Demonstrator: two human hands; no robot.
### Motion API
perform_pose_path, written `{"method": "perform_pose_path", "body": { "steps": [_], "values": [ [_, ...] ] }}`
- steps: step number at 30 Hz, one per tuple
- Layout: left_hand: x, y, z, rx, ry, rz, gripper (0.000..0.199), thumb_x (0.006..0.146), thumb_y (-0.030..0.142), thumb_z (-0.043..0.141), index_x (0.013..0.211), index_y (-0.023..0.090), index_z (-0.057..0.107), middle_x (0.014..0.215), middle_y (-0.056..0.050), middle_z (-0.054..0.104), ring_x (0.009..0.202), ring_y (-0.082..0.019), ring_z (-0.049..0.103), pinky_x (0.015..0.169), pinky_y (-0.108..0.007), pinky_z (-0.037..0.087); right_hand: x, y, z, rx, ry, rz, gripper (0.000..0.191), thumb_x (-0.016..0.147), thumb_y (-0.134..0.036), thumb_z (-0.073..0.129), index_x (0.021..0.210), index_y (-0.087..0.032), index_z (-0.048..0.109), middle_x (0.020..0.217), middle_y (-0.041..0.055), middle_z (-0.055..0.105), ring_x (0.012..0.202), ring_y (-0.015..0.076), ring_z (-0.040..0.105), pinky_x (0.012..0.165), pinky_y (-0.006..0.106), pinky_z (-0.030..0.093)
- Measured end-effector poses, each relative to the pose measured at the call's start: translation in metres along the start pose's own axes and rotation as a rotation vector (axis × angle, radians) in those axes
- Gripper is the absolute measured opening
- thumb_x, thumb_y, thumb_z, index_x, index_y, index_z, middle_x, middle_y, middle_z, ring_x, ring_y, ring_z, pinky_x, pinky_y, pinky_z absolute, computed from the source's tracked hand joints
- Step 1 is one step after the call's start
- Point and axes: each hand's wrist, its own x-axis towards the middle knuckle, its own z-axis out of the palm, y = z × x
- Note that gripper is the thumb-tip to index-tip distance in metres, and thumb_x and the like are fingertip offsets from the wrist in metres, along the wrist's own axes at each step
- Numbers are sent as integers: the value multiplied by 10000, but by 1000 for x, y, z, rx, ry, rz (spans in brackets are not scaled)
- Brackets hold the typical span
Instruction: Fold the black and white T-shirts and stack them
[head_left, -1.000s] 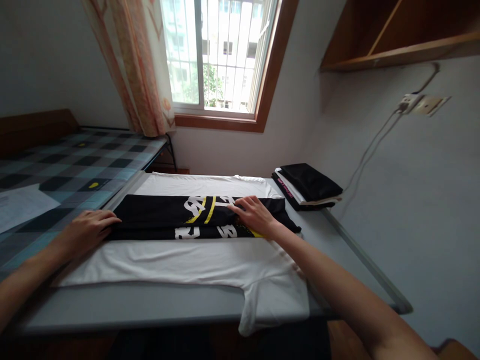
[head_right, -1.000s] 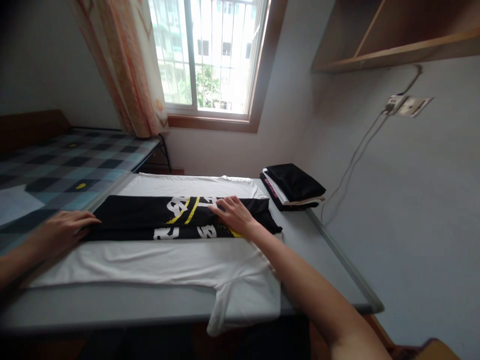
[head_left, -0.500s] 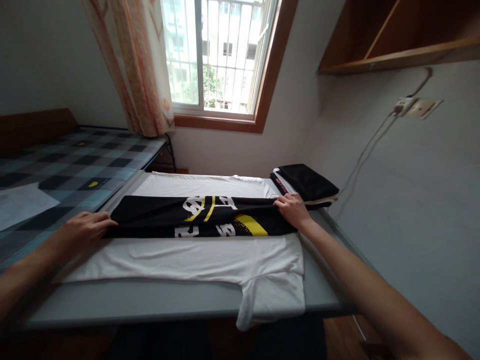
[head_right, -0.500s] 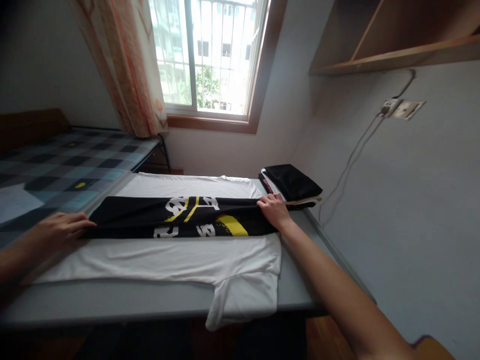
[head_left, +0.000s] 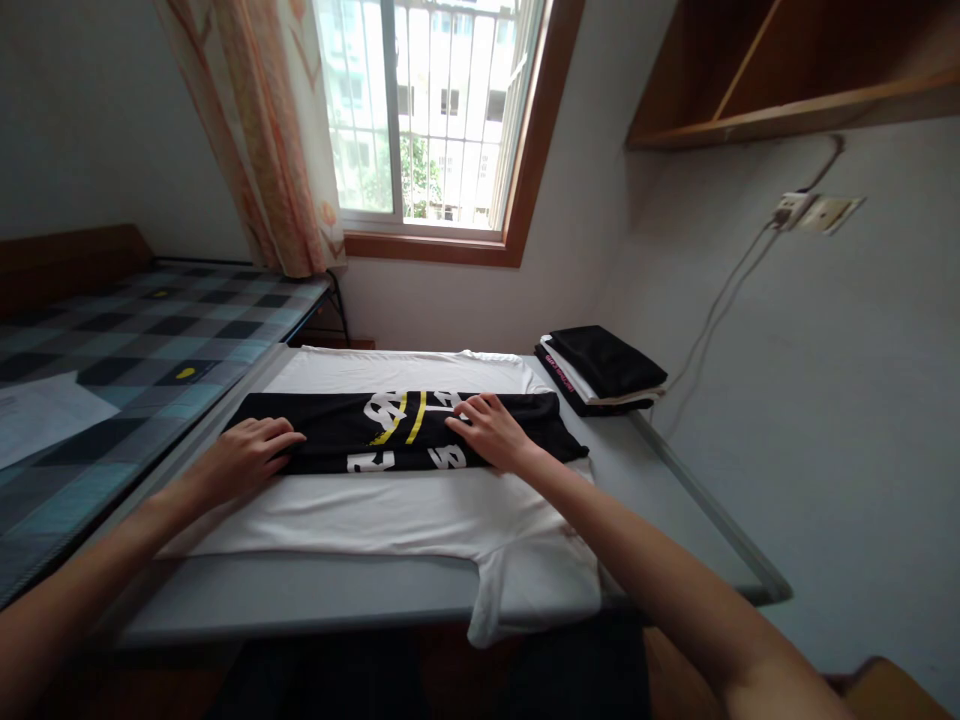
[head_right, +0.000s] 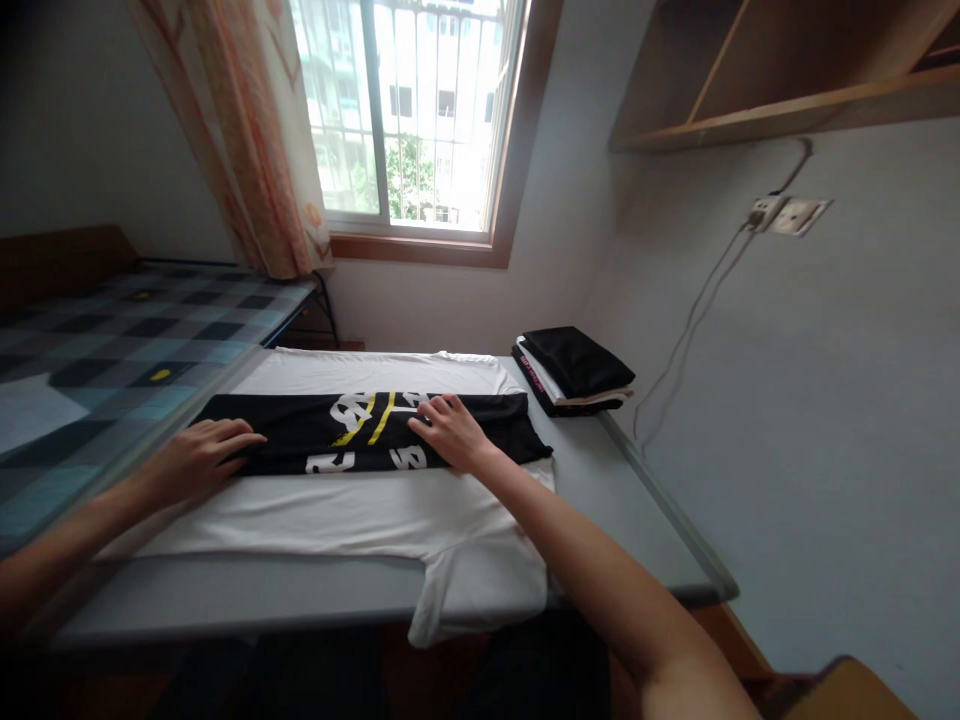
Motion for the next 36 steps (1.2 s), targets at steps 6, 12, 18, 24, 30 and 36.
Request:
{"method": "perform_pose_path", "body": {
  "steps": [6, 12, 18, 24, 30, 36],
  "values": [
    [1, 5, 3, -215, 26, -11, 338, 944, 374, 448, 943, 239, 758, 883, -61, 708, 781, -204, 663, 749, -307, 490, 21, -16, 4, 164, 26, -27, 153, 938, -243, 598, 939, -206, 746, 1067, 103, 682, 1054, 266, 541, 970, 432, 347],
    [1, -1, 0, -407, 57, -174, 468, 971, 544, 398, 966, 229, 743, 965, -59, 703, 883, -201, 673, 816, -277, 512, -2, -8, 13, 416, 90, 281, 385, 1012, -427, 469, 1315, -264, 641, 1319, 107, 629, 1192, 245, 553, 1019, 415, 373],
    [20, 2, 26, -164, 42, -271, 597, 914, 581, 422, 1365, 236, 607, 1436, -128, 552, 1341, -345, 480, 1090, -494, 368, -12, 0, 23, 314, -254, 607, 676, 991, -652, 268, 1552, -286, 360, 1611, 124, 328, 1470, 373, 256, 1133, 652, 193],
    [14, 8, 41, -102, -97, -357, 628, 954, 562, 333, 1509, 288, 438, 1559, -73, 426, 1447, -341, 352, 1132, -525, 297, -14, 12, 29, 359, -371, 536, 712, 974, -695, 246, 1569, -308, 309, 1646, 100, 242, 1508, 346, 184, 1158, 624, 182],
    [19, -34, 36, -57, -84, -513, 617, 969, 470, 283, 1421, 137, 539, 1483, -162, 501, 1352, -331, 473, 1077, -474, 390, -19, 12, 35, 351, -220, 548, 594, 1022, -583, 282, 1504, -281, 452, 1595, 78, 369, 1483, 303, 279, 1165, 523, 254],
    [46, -80, 20, -40, -349, -608, 515, 960, 309, 398, 1439, 147, 495, 1486, -160, 478, 1326, -320, 471, 1082, -487, 350, -23, 13, 42, 360, -111, 570, 530, 1028, -518, 350, 1449, -253, 532, 1531, 70, 473, 1445, 289, 363, 1157, 476, 300]
  ]
}}
